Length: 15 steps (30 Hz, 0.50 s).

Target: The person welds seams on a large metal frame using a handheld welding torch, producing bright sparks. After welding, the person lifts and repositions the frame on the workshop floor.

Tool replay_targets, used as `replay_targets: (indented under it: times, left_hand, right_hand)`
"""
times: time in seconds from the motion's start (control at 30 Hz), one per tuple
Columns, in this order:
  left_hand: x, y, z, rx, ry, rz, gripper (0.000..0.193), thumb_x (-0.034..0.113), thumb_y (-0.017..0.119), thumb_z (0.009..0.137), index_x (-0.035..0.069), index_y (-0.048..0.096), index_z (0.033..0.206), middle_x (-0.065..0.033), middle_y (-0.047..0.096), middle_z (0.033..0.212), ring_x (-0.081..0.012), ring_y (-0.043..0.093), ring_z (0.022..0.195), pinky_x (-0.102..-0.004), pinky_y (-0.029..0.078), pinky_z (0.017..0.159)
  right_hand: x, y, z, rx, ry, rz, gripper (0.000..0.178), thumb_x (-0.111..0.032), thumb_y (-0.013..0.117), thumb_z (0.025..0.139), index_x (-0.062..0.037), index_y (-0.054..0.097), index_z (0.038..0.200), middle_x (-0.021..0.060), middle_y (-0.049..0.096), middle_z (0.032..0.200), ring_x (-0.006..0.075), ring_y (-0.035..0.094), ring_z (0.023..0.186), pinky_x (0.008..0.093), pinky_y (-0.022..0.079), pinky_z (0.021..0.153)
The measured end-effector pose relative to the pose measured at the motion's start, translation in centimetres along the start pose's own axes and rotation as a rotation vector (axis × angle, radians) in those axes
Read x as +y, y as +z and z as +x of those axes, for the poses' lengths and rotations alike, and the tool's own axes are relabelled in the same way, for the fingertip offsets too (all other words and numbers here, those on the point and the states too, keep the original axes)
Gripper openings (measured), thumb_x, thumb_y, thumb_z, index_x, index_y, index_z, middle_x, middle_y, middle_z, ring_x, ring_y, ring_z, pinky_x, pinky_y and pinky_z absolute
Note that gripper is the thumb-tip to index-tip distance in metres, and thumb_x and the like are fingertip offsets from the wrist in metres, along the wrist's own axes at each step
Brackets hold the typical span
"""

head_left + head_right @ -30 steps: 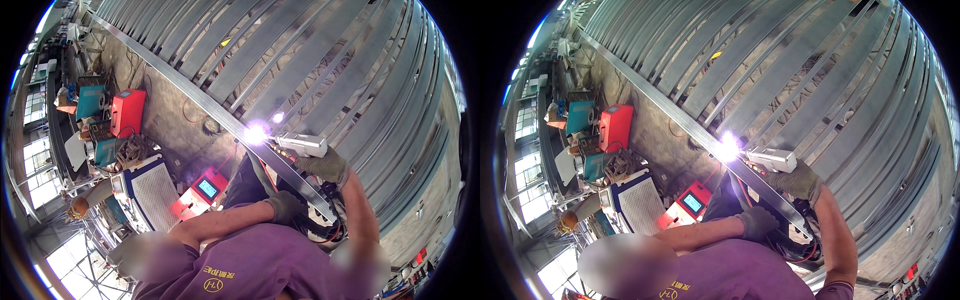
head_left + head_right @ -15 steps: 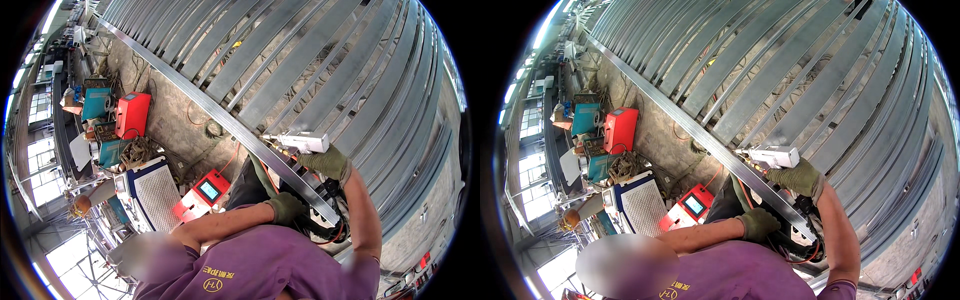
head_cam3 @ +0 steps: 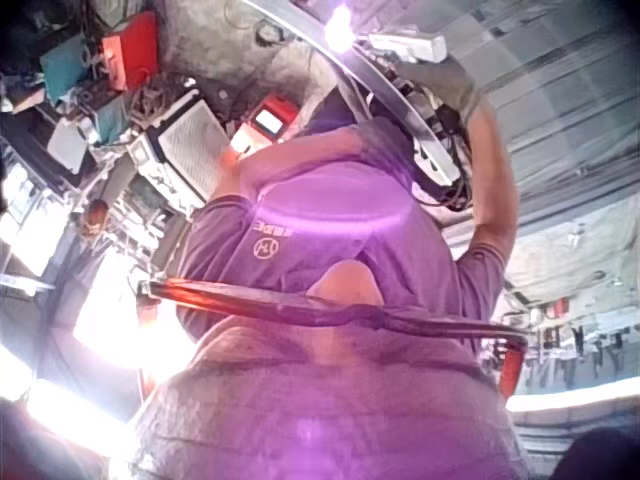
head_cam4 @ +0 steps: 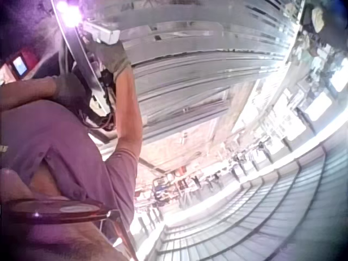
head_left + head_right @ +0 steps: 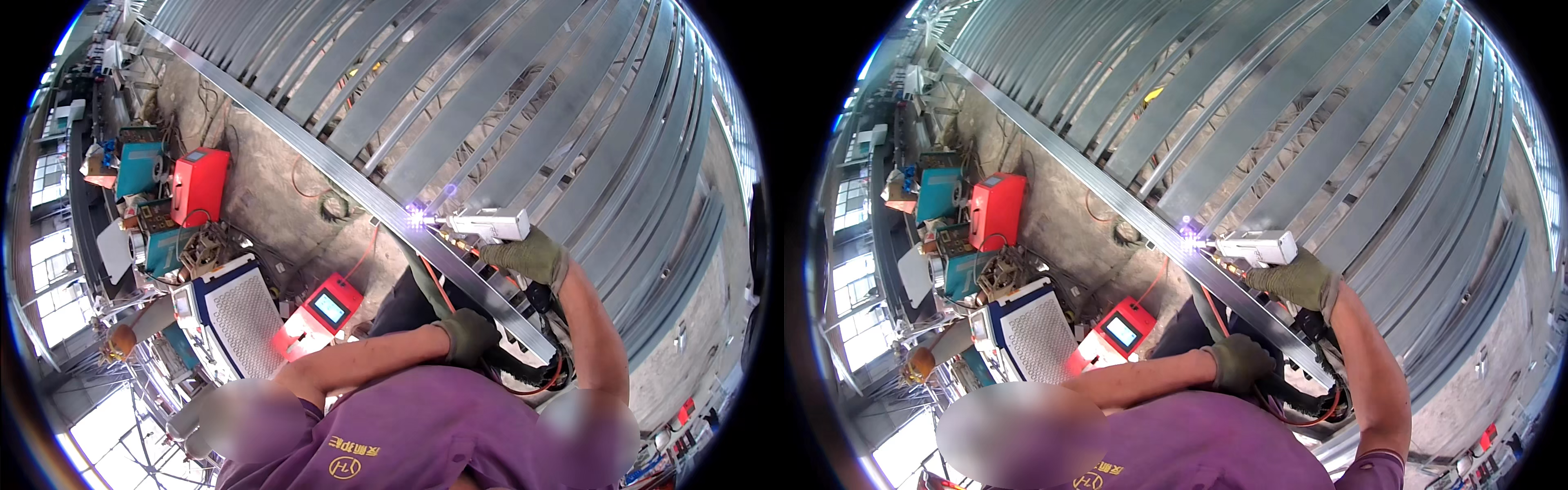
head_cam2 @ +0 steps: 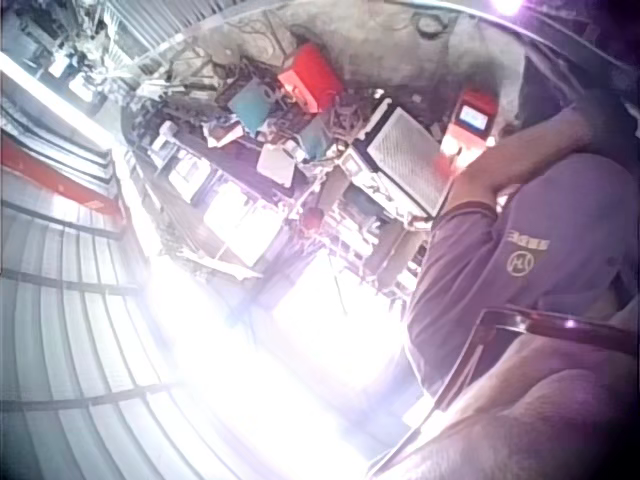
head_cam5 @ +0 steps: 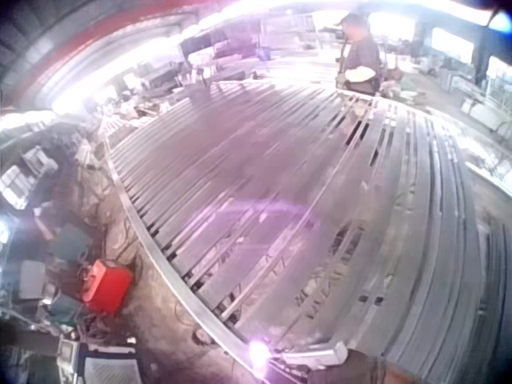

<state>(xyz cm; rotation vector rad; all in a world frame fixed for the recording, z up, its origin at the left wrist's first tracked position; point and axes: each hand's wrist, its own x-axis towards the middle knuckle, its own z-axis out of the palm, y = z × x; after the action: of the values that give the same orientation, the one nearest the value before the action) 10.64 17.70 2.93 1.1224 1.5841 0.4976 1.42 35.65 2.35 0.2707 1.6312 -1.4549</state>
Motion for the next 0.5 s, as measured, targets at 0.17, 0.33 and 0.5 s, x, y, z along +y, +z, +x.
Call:
replay_targets:
  times: [0.17,0.33,0.5]
  left_hand:
    - [0.1,0.6,0.4,0.004,0.014,0.001,0.036,0.023,0.076,0.078,0.009,0.075,0.111,-0.0174,0.076,0.104,-0.0363,0.074,0.101,-0.0472,0.057,0.088]
    - [-0.3,0.9,0.4,0.029,0.049,-0.004,0.038,0.026,0.079,0.075,0.009,0.075,0.109,-0.018,0.076,0.102,-0.0379,0.074,0.1,-0.0482,0.057,0.087]
    - [-0.3,0.6,0.0,0.022,0.075,-0.026,0.037,0.025,0.078,0.077,0.008,0.074,0.109,-0.019,0.076,0.102,-0.0389,0.074,0.098,-0.0488,0.057,0.086]
  right_hand:
    - [-0.8,0.2,-0.3,0.006,0.042,-0.063,0.061,-0.028,0.087,0.085,-0.0081,0.064,0.138,0.0036,0.071,0.095,0.0117,0.062,0.075,0.0308,0.055,0.065]
    - [-2.3,0.6,-0.8,0.015,0.089,-0.098,0.062,-0.029,0.087,0.085,-0.0079,0.064,0.138,0.0035,0.072,0.094,0.0113,0.061,0.073,0.0306,0.054,0.063]
    - [-2.2,0.8,-1.1,0.039,0.06,-0.076,0.062,-0.03,0.088,0.084,-0.0074,0.065,0.137,0.003,0.072,0.094,0.0111,0.062,0.074,0.0314,0.054,0.063]
